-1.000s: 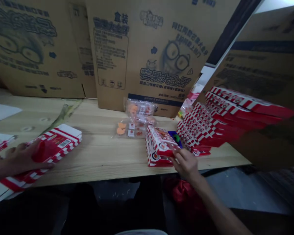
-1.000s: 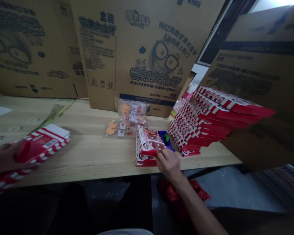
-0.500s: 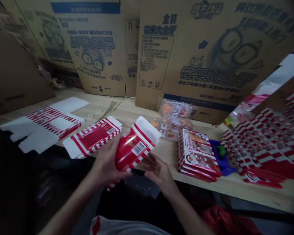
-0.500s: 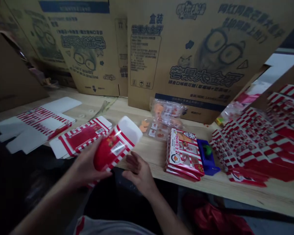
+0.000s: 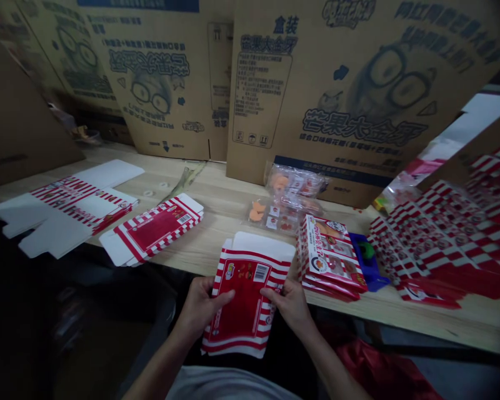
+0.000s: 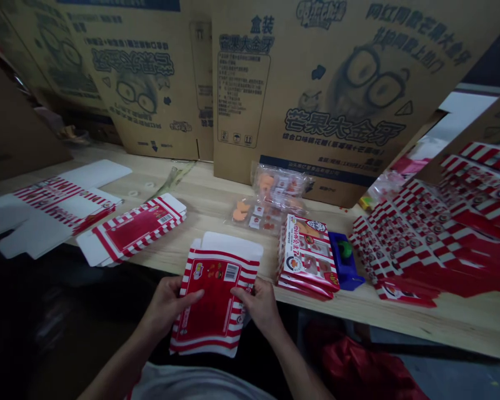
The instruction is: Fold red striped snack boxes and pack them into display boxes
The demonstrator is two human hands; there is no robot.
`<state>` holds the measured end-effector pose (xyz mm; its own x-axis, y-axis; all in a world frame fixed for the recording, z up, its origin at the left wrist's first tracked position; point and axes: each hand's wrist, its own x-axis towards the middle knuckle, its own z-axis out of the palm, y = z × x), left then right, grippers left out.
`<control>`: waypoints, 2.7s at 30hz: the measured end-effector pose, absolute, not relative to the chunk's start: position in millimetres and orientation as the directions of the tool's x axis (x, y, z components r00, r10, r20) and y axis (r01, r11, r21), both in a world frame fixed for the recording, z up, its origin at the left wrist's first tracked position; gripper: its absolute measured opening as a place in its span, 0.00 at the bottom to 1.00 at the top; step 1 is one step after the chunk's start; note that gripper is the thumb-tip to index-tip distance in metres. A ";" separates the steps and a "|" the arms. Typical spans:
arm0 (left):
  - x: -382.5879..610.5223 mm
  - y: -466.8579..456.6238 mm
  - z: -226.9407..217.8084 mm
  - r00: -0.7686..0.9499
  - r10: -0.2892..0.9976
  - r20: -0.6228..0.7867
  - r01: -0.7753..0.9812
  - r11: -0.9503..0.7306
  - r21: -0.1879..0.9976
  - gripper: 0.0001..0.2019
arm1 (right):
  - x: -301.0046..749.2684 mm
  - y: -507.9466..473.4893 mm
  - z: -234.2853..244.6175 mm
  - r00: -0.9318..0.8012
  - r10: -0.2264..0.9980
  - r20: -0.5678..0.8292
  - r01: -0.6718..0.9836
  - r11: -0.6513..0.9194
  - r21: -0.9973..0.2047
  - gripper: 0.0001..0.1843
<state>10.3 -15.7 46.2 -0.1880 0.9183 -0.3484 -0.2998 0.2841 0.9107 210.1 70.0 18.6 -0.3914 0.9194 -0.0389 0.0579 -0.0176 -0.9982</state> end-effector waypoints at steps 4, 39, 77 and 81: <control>11.3 -25.2 42.7 -0.181 0.936 -0.303 -0.326 0.234 0.916 0.17 | 211.1 76.5 19.6 -0.440 0.891 -0.111 -0.036 -0.141 -0.989 0.17; -21.5 9.0 16.3 -0.061 0.963 -0.261 -0.310 0.230 0.922 0.22 | 229.6 84.7 13.8 -0.540 0.828 -0.150 0.043 -0.150 -0.988 0.20; -8.5 -8.2 3.9 -0.122 0.983 -0.135 -0.050 0.130 0.990 0.10 | 230.7 41.7 23.9 -0.428 0.898 0.100 0.129 0.170 -0.977 0.12; -4.6 -5.0 -5.8 -0.167 0.944 -0.284 -0.238 0.241 0.941 0.16 | 281.8 55.5 44.8 -0.139 0.914 0.382 0.352 0.406 -0.843 0.14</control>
